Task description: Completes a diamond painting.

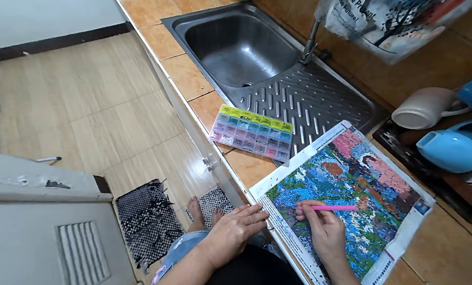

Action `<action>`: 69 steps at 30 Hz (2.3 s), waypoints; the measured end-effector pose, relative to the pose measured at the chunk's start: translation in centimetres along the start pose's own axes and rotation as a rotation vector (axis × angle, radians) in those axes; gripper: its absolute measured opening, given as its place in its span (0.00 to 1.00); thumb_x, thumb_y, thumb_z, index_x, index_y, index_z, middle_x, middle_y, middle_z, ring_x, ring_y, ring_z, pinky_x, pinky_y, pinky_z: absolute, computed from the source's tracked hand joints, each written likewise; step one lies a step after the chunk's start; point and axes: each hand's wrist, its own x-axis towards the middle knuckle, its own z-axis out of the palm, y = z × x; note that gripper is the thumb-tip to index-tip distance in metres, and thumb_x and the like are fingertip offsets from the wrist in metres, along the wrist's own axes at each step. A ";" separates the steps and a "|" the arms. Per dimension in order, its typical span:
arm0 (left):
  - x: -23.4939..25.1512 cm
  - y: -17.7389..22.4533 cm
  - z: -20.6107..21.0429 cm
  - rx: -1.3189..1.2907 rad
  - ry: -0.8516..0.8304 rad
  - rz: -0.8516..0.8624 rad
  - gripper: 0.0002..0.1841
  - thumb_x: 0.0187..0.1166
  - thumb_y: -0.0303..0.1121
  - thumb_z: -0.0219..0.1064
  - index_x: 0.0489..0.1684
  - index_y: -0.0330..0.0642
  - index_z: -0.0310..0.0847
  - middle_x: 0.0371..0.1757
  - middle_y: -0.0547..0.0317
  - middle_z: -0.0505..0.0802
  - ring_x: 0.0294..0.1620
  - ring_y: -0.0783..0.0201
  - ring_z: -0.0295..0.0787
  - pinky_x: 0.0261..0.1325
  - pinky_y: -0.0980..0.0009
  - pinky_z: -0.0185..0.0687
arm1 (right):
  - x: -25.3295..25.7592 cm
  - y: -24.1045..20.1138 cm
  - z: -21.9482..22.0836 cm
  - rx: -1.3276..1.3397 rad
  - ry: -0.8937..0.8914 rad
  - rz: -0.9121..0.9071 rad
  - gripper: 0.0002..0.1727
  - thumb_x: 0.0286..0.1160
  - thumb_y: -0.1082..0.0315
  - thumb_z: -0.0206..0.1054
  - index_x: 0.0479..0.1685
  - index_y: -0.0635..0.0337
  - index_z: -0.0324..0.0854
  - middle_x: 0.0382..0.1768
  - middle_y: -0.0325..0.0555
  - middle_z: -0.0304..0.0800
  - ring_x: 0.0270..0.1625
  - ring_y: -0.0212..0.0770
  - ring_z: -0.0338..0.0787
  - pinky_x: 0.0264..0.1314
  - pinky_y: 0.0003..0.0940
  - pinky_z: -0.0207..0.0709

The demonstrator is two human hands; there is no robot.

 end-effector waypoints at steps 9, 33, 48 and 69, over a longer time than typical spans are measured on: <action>-0.1 0.0 0.1 0.012 0.008 0.001 0.19 0.73 0.14 0.58 0.54 0.38 0.91 0.68 0.54 0.93 0.76 0.51 0.85 0.80 0.58 0.75 | 0.5 -1.2 -0.8 -0.422 -0.083 -0.049 0.15 0.76 0.67 0.58 0.40 0.67 0.89 0.32 0.46 0.85 0.30 0.30 0.78 0.34 0.23 0.73; -0.1 0.0 0.0 -0.011 0.001 0.001 0.18 0.73 0.14 0.58 0.54 0.37 0.91 0.68 0.53 0.92 0.76 0.50 0.84 0.79 0.56 0.76 | 1.6 -2.5 -0.3 -0.694 -0.359 0.005 0.05 0.71 0.74 0.70 0.36 0.69 0.88 0.32 0.55 0.87 0.31 0.51 0.87 0.38 0.48 0.82; 0.0 -0.1 -0.1 -0.013 -0.005 0.002 0.18 0.74 0.14 0.59 0.53 0.38 0.91 0.68 0.53 0.92 0.76 0.51 0.84 0.80 0.57 0.75 | 2.1 -2.4 -1.3 -0.538 -0.287 0.097 0.10 0.77 0.69 0.62 0.41 0.68 0.84 0.24 0.45 0.78 0.26 0.39 0.78 0.32 0.39 0.74; 2.1 1.1 0.0 0.186 0.052 0.112 0.15 0.76 0.20 0.60 0.52 0.44 0.90 0.62 0.52 0.94 0.65 0.53 0.91 0.73 0.61 0.80 | -0.1 -0.8 -0.7 0.044 0.011 0.021 0.13 0.84 0.71 0.57 0.42 0.73 0.84 0.38 0.40 0.92 0.32 0.21 0.90 0.36 0.16 0.87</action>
